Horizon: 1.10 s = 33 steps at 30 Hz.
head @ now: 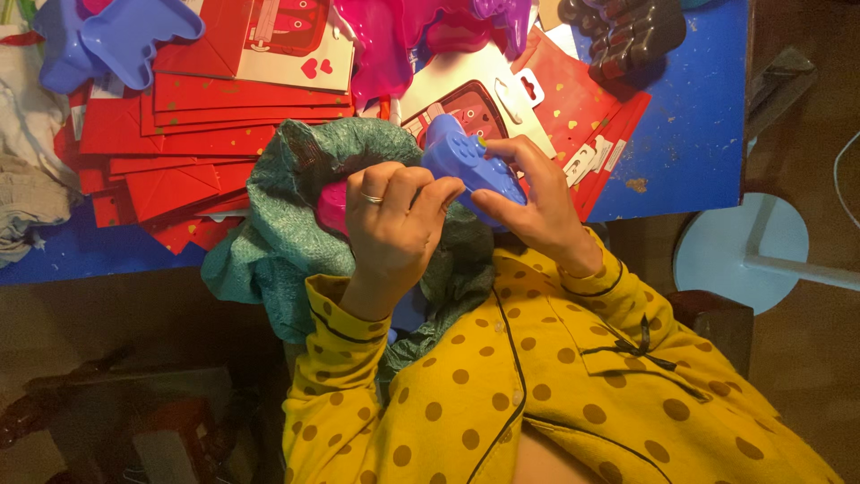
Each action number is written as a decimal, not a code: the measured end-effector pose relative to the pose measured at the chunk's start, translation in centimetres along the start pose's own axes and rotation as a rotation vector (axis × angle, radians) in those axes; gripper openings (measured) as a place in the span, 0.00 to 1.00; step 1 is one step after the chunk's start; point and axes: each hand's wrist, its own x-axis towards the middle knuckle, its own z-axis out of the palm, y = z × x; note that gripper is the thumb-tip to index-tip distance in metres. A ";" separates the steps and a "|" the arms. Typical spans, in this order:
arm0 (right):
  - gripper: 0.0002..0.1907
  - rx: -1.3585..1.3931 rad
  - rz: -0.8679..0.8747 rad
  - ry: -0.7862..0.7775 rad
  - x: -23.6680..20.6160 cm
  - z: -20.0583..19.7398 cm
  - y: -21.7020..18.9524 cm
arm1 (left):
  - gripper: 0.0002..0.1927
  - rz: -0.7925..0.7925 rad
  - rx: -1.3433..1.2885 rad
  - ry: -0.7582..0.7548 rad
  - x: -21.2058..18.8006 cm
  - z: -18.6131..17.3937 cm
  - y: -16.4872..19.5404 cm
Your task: The person picks up various colorful plastic containers from a table, turns them over in their hands, and places them into a green woven bag. The person handles the containers one at a time, inspecting them before placing them in the bag.
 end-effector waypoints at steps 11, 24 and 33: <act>0.28 0.572 0.222 -0.075 0.1 -0.3 2.8 | 0.17 -0.347 0.128 -0.255 -0.7 -5.3 -4.3; 0.28 0.439 -0.022 -0.379 1.6 7.7 1.3 | 0.14 -0.524 0.133 -0.699 -6.6 -0.3 -14.8; 0.25 0.530 0.064 -0.230 2.5 8.5 2.6 | 0.19 -0.662 -0.933 -0.202 -4.2 -6.1 -12.4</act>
